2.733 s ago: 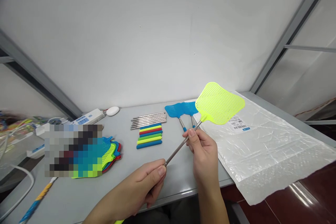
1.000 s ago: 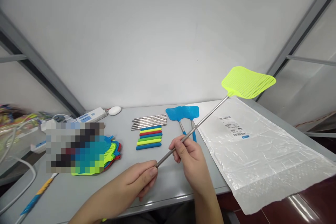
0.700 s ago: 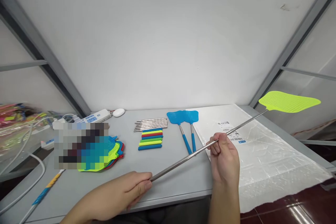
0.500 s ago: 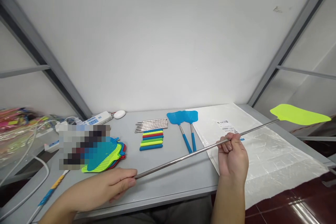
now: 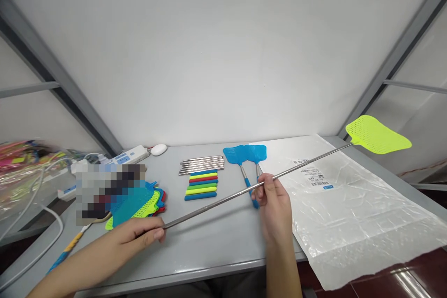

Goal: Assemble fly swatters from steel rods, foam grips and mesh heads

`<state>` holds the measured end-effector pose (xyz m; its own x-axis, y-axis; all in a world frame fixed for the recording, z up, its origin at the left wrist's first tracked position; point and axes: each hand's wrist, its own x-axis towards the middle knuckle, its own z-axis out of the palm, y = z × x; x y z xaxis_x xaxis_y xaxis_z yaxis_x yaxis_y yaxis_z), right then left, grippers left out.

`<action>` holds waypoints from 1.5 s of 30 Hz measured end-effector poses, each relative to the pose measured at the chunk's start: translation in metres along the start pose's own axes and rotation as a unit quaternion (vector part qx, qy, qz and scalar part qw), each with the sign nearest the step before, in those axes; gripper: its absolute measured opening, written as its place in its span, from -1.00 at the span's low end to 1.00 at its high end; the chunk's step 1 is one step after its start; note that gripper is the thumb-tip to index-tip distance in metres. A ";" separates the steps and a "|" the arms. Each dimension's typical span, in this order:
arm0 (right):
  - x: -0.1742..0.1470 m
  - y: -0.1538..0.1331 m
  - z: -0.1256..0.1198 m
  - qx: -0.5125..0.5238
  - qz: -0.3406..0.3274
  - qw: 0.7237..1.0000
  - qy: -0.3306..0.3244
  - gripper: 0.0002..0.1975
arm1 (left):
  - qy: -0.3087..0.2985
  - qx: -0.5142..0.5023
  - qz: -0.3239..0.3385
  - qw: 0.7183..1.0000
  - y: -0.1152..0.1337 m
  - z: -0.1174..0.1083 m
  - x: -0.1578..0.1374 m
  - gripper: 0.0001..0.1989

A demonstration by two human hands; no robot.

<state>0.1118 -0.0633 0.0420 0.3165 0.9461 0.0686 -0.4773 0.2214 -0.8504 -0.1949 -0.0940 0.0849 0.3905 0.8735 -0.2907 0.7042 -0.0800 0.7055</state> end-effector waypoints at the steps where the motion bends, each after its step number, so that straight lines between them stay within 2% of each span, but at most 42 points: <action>1: -0.001 0.000 -0.001 -0.018 0.011 1.000 -0.019 -0.72 | 0.007 0.009 -0.001 1.000 0.004 0.004 0.002 -0.62; 4: -0.002 -0.001 -0.010 -0.034 0.023 0.998 -0.041 -0.69 | 0.019 0.035 -0.008 0.999 0.015 0.015 0.006 -0.60; 8: -0.001 -0.006 -0.023 -0.002 -0.024 0.999 0.026 -0.72 | 0.010 0.036 -0.014 0.999 0.026 0.026 0.006 -0.61; 11: 0.003 -0.011 -0.026 0.011 -0.044 0.998 0.051 -0.71 | -0.003 0.033 -0.014 0.999 0.029 0.027 0.005 -0.62; 15: 0.012 -0.014 -0.034 0.066 -0.046 0.993 0.088 -0.72 | 0.001 0.050 -0.007 0.999 0.017 0.018 0.009 -0.67; 18: 0.020 -0.017 -0.049 0.123 -0.091 0.976 0.153 -0.77 | 0.062 0.063 0.000 0.996 -0.002 0.010 0.014 -0.68; 20: 0.023 -0.019 -0.058 0.137 -0.107 0.969 0.178 -0.80 | 0.161 0.027 0.011 0.986 -0.012 0.007 0.019 -0.71; 22: 0.024 -0.019 -0.058 0.128 -0.099 0.971 0.178 -0.78 | 0.287 -0.081 0.019 0.954 -0.015 0.005 0.027 -0.73; 23: 0.023 -0.018 -0.055 0.118 -0.089 0.975 0.168 -0.78 | 0.345 -0.166 0.026 0.923 -0.014 0.004 0.032 -0.74; 24: 0.022 -0.017 -0.050 0.105 -0.076 0.980 0.154 -0.78 | 0.390 -0.265 0.038 0.881 -0.012 0.003 0.039 -0.76; 25: 0.020 -0.015 -0.043 0.092 -0.062 0.985 0.135 -0.78 | 0.416 -0.374 0.055 0.827 -0.009 0.001 0.046 -0.77; 27: 0.016 -0.010 -0.027 0.078 -0.034 0.992 0.096 -0.78 | 0.435 -0.560 0.086 0.700 -0.002 -0.001 0.060 -0.76; 28: 0.014 -0.007 -0.019 0.076 -0.026 0.993 0.081 -0.78 | 0.441 -0.621 0.084 0.642 0.001 -0.001 0.065 -0.74; 29: 0.012 -0.004 -0.012 0.077 -0.022 0.994 0.071 -0.78 | 0.454 -0.655 0.082 0.599 0.004 0.000 0.070 -0.75; 30: 0.010 -0.002 -0.006 0.079 -0.022 0.995 0.065 -0.78 | 0.469 -0.665 0.083 0.575 0.006 0.002 0.072 -0.76; 32: 0.006 0.003 0.002 0.081 -0.015 0.995 0.057 -0.79 | 0.496 -0.663 0.092 0.553 0.007 0.010 0.071 -0.75; 35: 0.002 0.009 0.009 0.071 0.019 0.996 0.042 -0.79 | 0.522 -0.638 0.133 0.551 0.007 0.024 0.060 -0.72; 37: 0.000 0.012 0.011 0.068 0.034 0.996 0.036 -0.78 | 0.531 -0.616 0.154 0.561 0.007 0.030 0.053 -0.70; 40: -0.002 0.014 0.012 0.063 0.036 0.997 0.031 -0.78 | 0.520 -0.618 0.141 0.573 0.004 0.033 0.052 -0.70; 42: -0.003 0.016 0.012 0.052 0.029 0.998 0.030 -0.77 | 0.519 -0.631 0.125 0.563 0.001 0.031 0.053 -0.72; 45: -0.004 0.019 0.009 0.033 0.028 0.999 0.032 -0.76 | 0.550 -0.623 0.125 0.542 -0.004 0.030 0.055 -0.76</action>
<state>0.0942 -0.0608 0.0307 0.3377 0.9412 -0.0135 -0.5486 0.1851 -0.8153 -0.1590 -0.0600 0.0468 -0.6911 0.7228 -0.0074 -0.5032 -0.4737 0.7228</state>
